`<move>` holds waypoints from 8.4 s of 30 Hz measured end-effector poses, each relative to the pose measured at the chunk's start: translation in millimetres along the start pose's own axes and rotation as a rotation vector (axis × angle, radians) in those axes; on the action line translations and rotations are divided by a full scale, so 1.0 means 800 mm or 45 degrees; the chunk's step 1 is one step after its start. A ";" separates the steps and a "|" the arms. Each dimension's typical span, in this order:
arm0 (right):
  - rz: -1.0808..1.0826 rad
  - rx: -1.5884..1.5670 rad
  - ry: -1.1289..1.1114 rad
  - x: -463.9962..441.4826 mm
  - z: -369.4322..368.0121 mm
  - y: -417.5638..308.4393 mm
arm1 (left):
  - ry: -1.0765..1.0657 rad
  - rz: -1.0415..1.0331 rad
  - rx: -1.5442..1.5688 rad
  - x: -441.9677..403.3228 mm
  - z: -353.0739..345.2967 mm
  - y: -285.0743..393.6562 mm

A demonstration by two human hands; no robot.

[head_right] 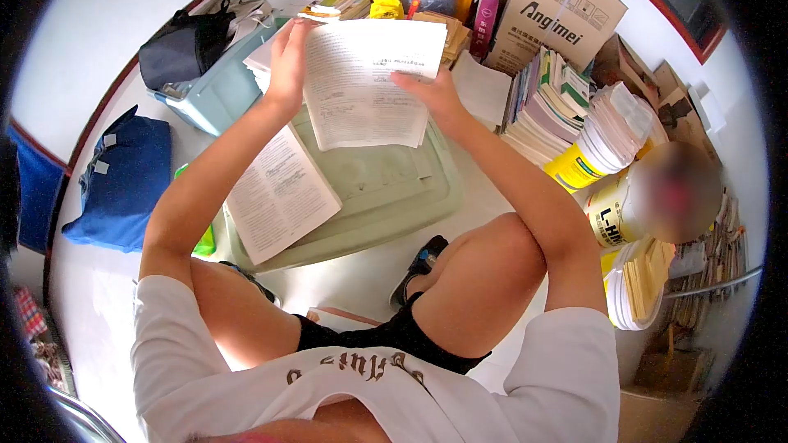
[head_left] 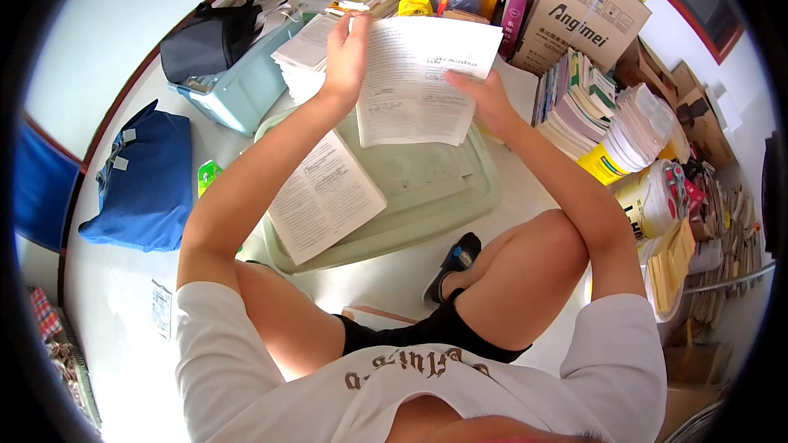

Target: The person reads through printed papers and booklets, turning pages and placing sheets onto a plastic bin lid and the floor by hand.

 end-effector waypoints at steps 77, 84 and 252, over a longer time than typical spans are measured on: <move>-0.014 -0.075 -0.071 -0.007 0.006 0.006 | -0.365 0.062 -0.250 0.033 0.027 -0.110; 0.010 -0.004 -0.077 -0.007 0.010 0.028 | -0.312 -0.040 -0.639 0.047 0.026 -0.119; 0.384 0.780 -0.451 0.055 -0.024 -0.022 | -1.317 0.799 -1.175 0.361 0.033 -0.171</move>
Point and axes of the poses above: each hand's wrist, its own x-axis away from the middle knuckle, its own z-axis out of the back of the hand, y = z × x, the point moved 3 cm from there along -x, towards the middle knuckle, and after that the axes turned 6 degrees about z, right-handed, at the moved point
